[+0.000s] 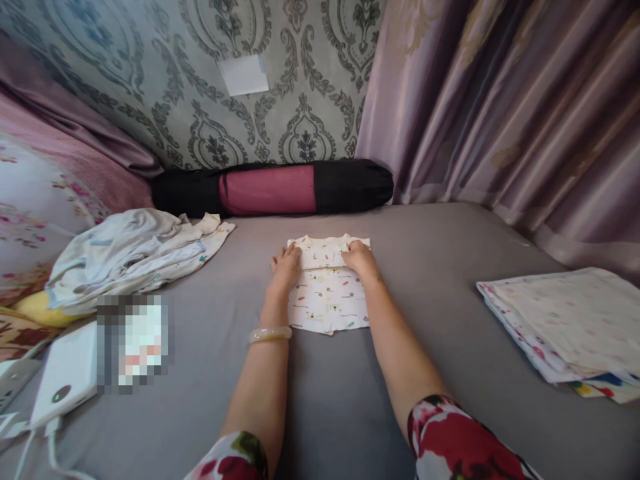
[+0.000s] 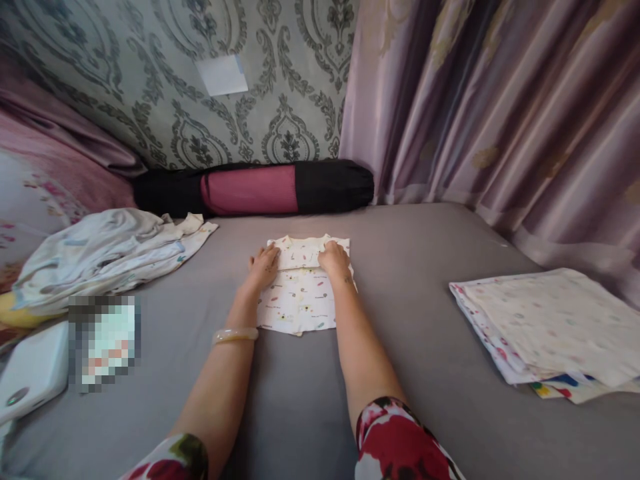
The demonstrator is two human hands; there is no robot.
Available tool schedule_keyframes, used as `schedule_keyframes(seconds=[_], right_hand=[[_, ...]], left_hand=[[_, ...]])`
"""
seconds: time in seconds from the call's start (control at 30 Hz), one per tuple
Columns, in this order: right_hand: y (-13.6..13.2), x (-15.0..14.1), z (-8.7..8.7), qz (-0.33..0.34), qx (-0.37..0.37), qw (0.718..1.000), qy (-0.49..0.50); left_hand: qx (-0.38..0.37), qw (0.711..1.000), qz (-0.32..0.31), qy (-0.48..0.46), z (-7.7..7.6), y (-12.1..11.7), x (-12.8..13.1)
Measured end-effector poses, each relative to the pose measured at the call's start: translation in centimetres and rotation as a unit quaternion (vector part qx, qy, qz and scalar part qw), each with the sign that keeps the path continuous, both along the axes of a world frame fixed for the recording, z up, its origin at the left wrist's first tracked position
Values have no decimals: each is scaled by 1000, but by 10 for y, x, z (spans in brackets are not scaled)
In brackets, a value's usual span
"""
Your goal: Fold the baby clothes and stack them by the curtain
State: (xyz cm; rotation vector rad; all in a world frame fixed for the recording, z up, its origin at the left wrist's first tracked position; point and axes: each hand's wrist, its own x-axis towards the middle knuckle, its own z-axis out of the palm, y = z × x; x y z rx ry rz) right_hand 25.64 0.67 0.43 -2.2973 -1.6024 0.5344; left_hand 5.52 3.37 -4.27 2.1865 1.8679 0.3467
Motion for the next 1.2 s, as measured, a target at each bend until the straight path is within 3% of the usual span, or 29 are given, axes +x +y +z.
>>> schedule_keyframes(seconds=[0.17, 0.27, 0.33, 0.4, 0.5, 0.57, 0.9, 1.03, 1.2], right_hand=[[-9, -3, 6, -9, -17, 999, -27], [-4, -7, 6, 6, 65, 995, -69], [7, -16, 9, 47, 122, 988, -82], [25, -32, 14, 118, 132, 982, -63], [56, -62, 20, 218, 75, 973, -28], [73, -79, 23, 238, 35, 970, -38], [110, -109, 17, 244, -75, 964, -74], [117, -110, -1, 227, -54, 971, -45], [115, -112, -16, 171, 21, 985, -20]], left_hand=[[56, 997, -30, 41, 2, -1, 4], [93, 993, -57, 47, 10, -3, 17], [96, 991, -82, 42, 12, -6, 28], [86, 991, -93, 33, 12, -8, 38], [74, 994, -78, 12, 7, -13, 48], [73, 995, -70, 4, 3, -15, 50], [0, 998, -48, 31, 6, -17, 52], [-24, 999, -37, 24, 11, -21, 49], [-26, 997, -73, 6, 15, -20, 39]])
